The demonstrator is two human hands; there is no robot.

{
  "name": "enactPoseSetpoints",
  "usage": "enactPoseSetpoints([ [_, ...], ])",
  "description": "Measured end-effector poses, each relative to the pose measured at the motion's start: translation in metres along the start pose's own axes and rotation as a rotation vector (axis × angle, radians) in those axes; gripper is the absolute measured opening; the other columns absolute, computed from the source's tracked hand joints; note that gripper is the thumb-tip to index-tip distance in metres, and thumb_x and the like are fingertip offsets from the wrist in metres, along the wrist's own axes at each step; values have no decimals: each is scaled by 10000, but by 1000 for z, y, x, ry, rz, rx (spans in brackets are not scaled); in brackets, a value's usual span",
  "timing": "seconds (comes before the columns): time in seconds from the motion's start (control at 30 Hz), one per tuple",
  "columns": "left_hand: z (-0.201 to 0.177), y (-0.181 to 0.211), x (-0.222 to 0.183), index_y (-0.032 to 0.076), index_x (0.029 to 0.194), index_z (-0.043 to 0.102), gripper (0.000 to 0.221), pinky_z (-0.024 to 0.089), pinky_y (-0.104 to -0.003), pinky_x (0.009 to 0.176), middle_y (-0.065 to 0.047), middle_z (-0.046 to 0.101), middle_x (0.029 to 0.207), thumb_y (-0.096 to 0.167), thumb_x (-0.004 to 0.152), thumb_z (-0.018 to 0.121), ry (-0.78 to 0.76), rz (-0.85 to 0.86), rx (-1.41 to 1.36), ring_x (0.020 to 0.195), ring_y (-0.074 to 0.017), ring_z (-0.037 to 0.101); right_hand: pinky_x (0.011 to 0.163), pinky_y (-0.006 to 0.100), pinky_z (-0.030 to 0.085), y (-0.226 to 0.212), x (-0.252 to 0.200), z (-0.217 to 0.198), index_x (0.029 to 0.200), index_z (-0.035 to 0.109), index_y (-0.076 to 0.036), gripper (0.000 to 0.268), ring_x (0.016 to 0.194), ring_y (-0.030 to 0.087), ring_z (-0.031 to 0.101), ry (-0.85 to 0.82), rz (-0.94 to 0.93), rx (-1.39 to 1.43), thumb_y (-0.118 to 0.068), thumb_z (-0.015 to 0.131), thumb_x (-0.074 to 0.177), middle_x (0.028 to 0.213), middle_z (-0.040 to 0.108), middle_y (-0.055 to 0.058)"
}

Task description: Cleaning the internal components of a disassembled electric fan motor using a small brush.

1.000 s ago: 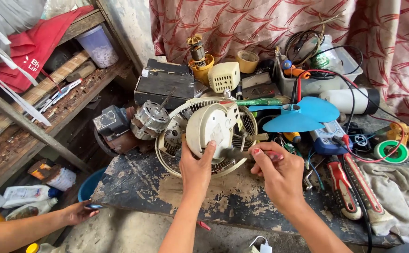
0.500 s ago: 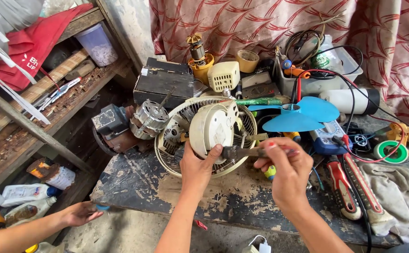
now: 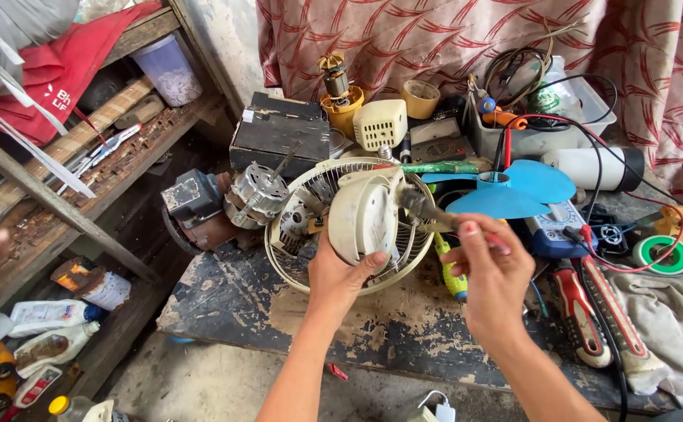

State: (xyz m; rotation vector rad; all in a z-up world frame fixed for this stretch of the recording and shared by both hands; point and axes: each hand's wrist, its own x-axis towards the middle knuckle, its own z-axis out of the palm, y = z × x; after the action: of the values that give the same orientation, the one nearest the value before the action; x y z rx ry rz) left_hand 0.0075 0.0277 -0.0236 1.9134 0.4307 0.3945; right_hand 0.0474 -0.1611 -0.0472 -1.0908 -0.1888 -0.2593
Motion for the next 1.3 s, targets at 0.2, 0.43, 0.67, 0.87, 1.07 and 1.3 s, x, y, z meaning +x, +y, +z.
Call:
enactPoseSetpoints([
  [0.2, -2, -1, 6, 164, 1449, 482, 1278, 527, -425, 1084, -103, 705, 1328, 806, 356, 645, -24, -42, -166, 1283, -259, 640, 439, 269, 483, -10, -12, 12, 1101, 747, -49, 183, 527, 197, 679, -205, 7, -14, -154, 641, 994, 643, 701, 109],
  [0.43, -6, -16, 10, 16, 1571, 305, 1287, 396, -630, 1098, -329, 443, 1513, 764, 638, 781, -50, -4, -189, 1416, -498, 399, 538, 266, 528, -9, -5, 9, 1068, 766, -38, 122, 610, 229, 713, 35, 14, -247, -80, 674, 1001, 679, 660, 195],
  [0.67, -4, -27, 11, 11, 1557, 331, 1261, 407, -646, 1101, -331, 452, 1500, 736, 633, 788, 5, 43, -196, 1396, -516, 404, 491, 240, 516, -3, -23, 19, 1065, 727, -17, 116, 522, 201, 663, -131, -123, -126, -57, 620, 1045, 582, 615, 177],
  [0.87, -8, -16, 2, 8, 1528, 369, 1275, 436, -596, 1108, -329, 511, 1452, 727, 572, 813, -26, 13, -164, 1390, -488, 452, 536, 269, 562, 13, -17, 5, 1097, 741, -50, 123, 589, 212, 697, 14, -119, -231, -51, 621, 1073, 695, 513, 73],
  [1.07, -6, -13, 4, -12, 1546, 336, 1265, 414, -638, 1102, -367, 471, 1468, 693, 611, 814, -49, 38, -166, 1390, -535, 418, 496, 253, 577, -1, -23, 24, 1117, 721, -51, 119, 589, 202, 710, -59, -100, -24, -103, 618, 1087, 839, 682, 142],
  [1.3, -6, -10, 2, 18, 1556, 332, 1302, 430, -596, 1119, -342, 485, 1473, 672, 552, 841, -49, 40, -114, 1389, -508, 440, 538, 255, 561, 15, -13, 5, 1148, 710, -35, 122, 598, 217, 696, -66, -144, -244, -78, 605, 1102, 751, 597, 113],
])
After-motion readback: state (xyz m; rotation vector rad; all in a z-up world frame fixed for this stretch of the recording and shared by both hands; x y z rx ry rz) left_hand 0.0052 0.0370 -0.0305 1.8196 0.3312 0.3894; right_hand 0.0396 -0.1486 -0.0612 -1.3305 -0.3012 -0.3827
